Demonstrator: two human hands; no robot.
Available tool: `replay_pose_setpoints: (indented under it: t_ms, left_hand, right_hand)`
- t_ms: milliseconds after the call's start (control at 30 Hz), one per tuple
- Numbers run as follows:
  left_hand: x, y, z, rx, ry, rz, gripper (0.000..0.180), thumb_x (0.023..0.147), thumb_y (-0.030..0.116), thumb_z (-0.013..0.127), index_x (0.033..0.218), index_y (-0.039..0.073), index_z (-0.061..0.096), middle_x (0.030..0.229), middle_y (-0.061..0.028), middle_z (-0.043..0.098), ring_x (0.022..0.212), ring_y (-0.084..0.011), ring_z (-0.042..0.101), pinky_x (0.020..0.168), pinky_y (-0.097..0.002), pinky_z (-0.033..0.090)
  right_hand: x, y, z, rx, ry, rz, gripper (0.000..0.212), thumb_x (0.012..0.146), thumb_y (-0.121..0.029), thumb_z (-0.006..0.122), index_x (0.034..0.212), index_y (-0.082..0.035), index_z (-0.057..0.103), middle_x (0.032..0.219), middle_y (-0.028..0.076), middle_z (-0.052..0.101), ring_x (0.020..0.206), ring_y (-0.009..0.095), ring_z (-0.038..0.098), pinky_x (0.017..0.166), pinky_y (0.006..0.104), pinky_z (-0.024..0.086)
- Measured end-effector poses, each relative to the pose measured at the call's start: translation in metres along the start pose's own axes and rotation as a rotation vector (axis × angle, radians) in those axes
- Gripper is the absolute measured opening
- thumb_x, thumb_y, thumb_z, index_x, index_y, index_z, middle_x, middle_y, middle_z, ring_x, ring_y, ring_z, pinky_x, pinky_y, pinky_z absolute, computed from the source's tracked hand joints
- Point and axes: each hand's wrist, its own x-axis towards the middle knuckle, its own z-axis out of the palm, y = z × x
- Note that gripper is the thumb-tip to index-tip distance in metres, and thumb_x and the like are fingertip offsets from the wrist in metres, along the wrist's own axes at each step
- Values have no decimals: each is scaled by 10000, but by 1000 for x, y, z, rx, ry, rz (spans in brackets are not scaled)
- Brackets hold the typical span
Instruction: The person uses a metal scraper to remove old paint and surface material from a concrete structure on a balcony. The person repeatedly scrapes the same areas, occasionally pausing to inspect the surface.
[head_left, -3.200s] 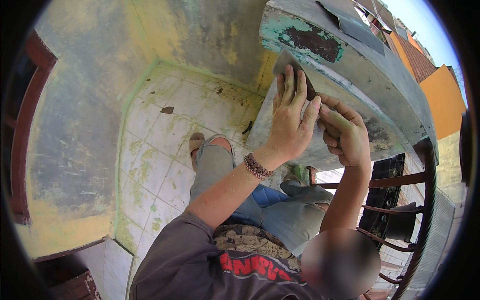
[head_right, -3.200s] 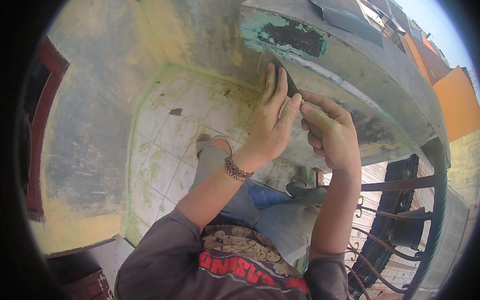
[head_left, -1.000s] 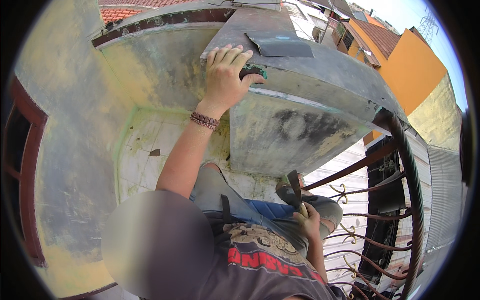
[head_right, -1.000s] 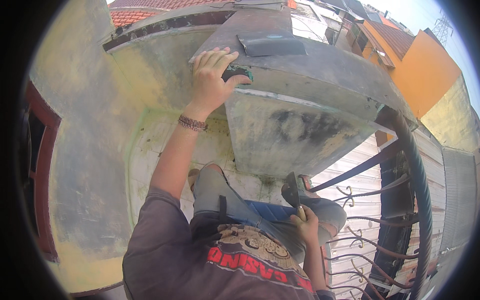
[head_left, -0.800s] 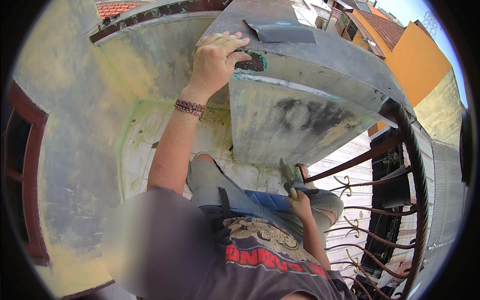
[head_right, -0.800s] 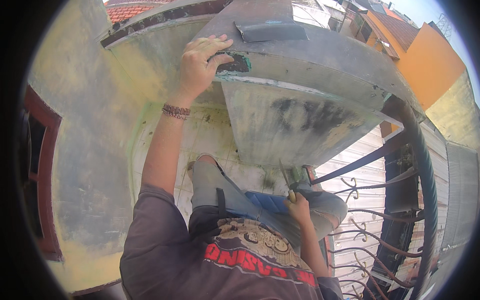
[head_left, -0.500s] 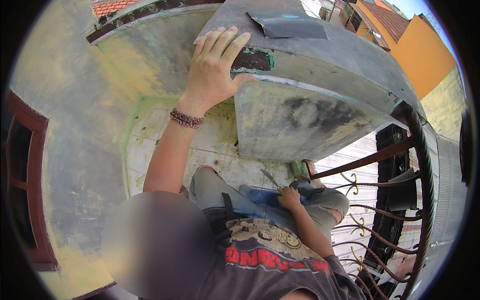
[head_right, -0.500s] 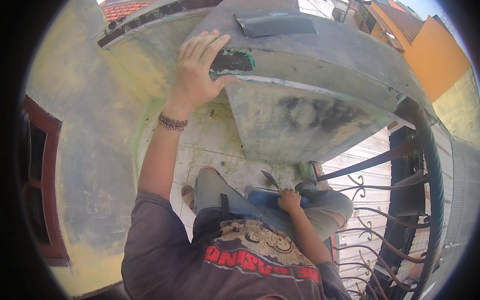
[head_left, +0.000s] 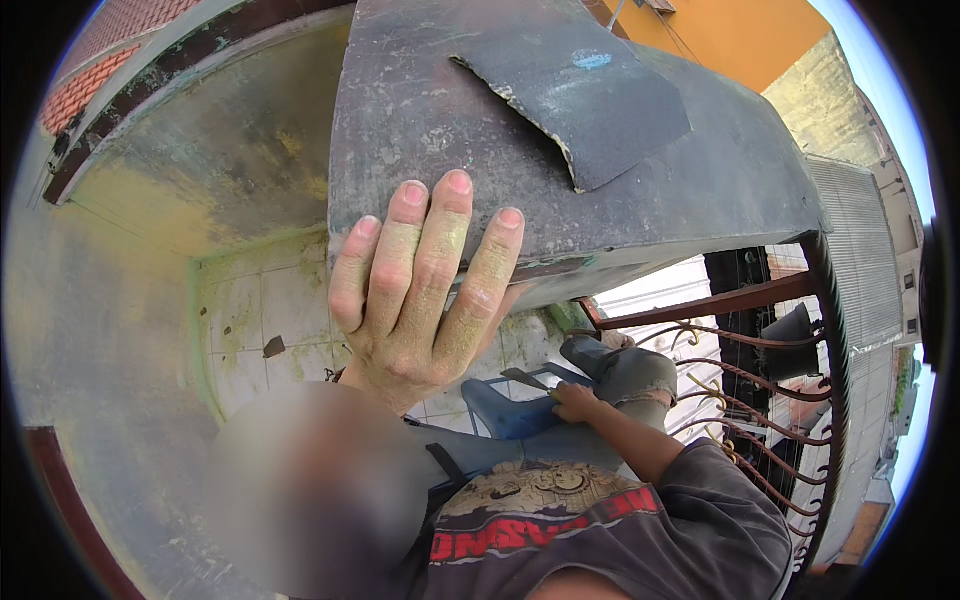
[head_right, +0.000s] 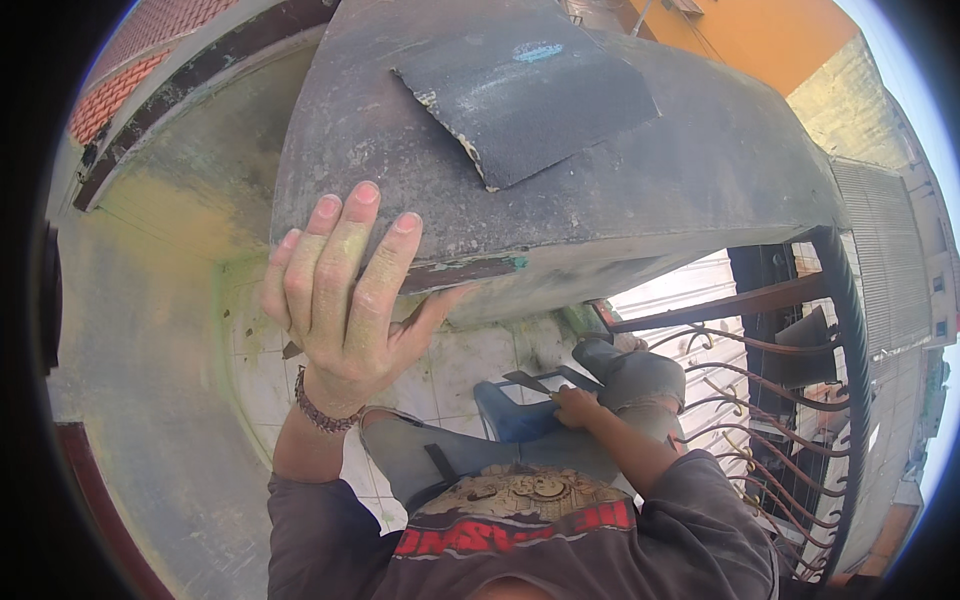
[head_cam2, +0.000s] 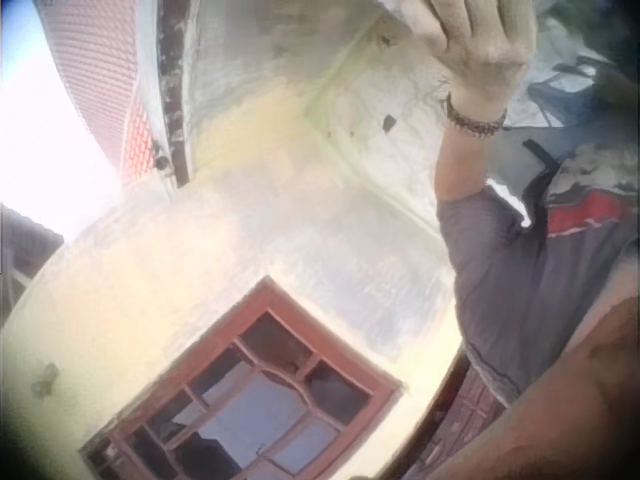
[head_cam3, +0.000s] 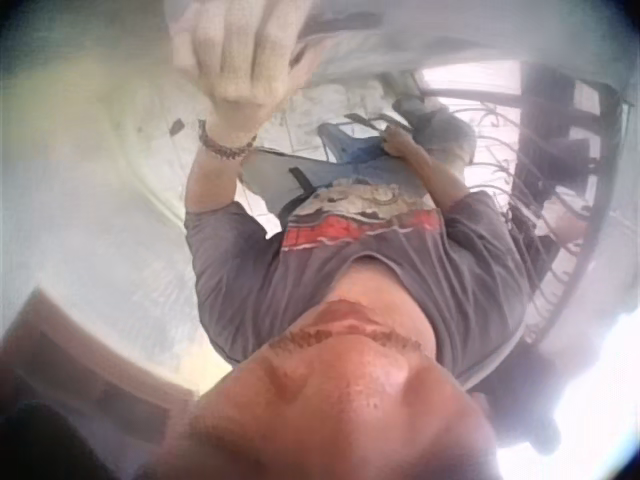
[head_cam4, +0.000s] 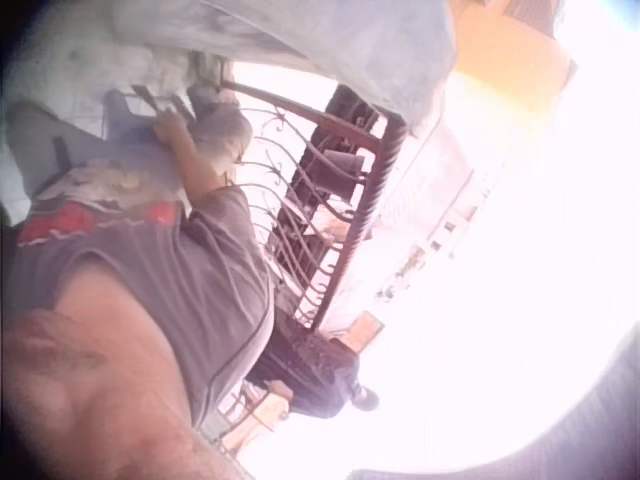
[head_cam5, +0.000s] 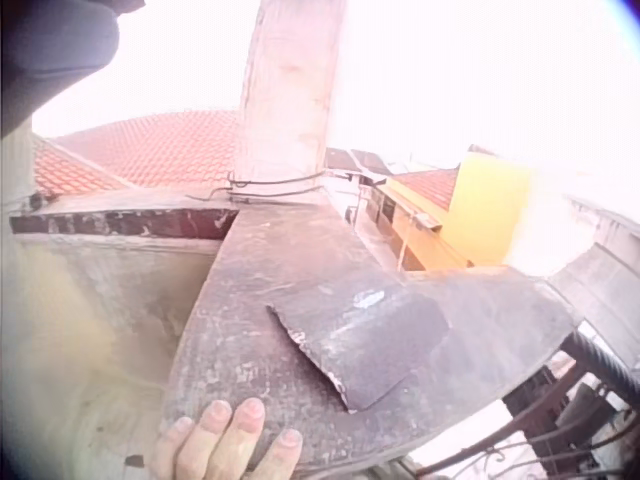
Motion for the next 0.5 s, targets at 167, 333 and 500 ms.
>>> replay_pose_setpoints:
  t_ms: [167, 333, 500]
  left_hand:
    - [2, -2, 4, 74, -38, 83, 545, 843, 558, 672, 1174, 135, 579, 1199, -108, 662, 1188, -251, 552, 1086, -403, 260]
    - [3, 3, 6, 96, -38, 30, 344, 926, 390, 586, 1190, 175, 534, 1155, -28, 681, 1167, -208, 571, 1078, -382, 309]
    - [9, 6, -1, 33, -97, -26, 240, 934, 245, 596, 1165, 189, 563, 1152, -6, 692, 1163, -197, 578, 1069, -365, 330]
  right_hand:
    - [9, -62, -9, 31, -86, 16, 479, 840, -257, 632, 1268, -93, 494, 1219, 176, 596, 1159, 365, 580, 980, 732, 315]
    - [11, -117, 8, 106, -146, -2, 459, 837, -234, 632, 1245, -68, 503, 1198, 165, 608, 1150, 353, 592, 982, 704, 341]
    - [28, -99, 14, 388, 78, 334, 444, 855, -181, 590, 1281, -69, 532, 1227, 190, 577, 1153, 356, 590, 968, 534, 460]
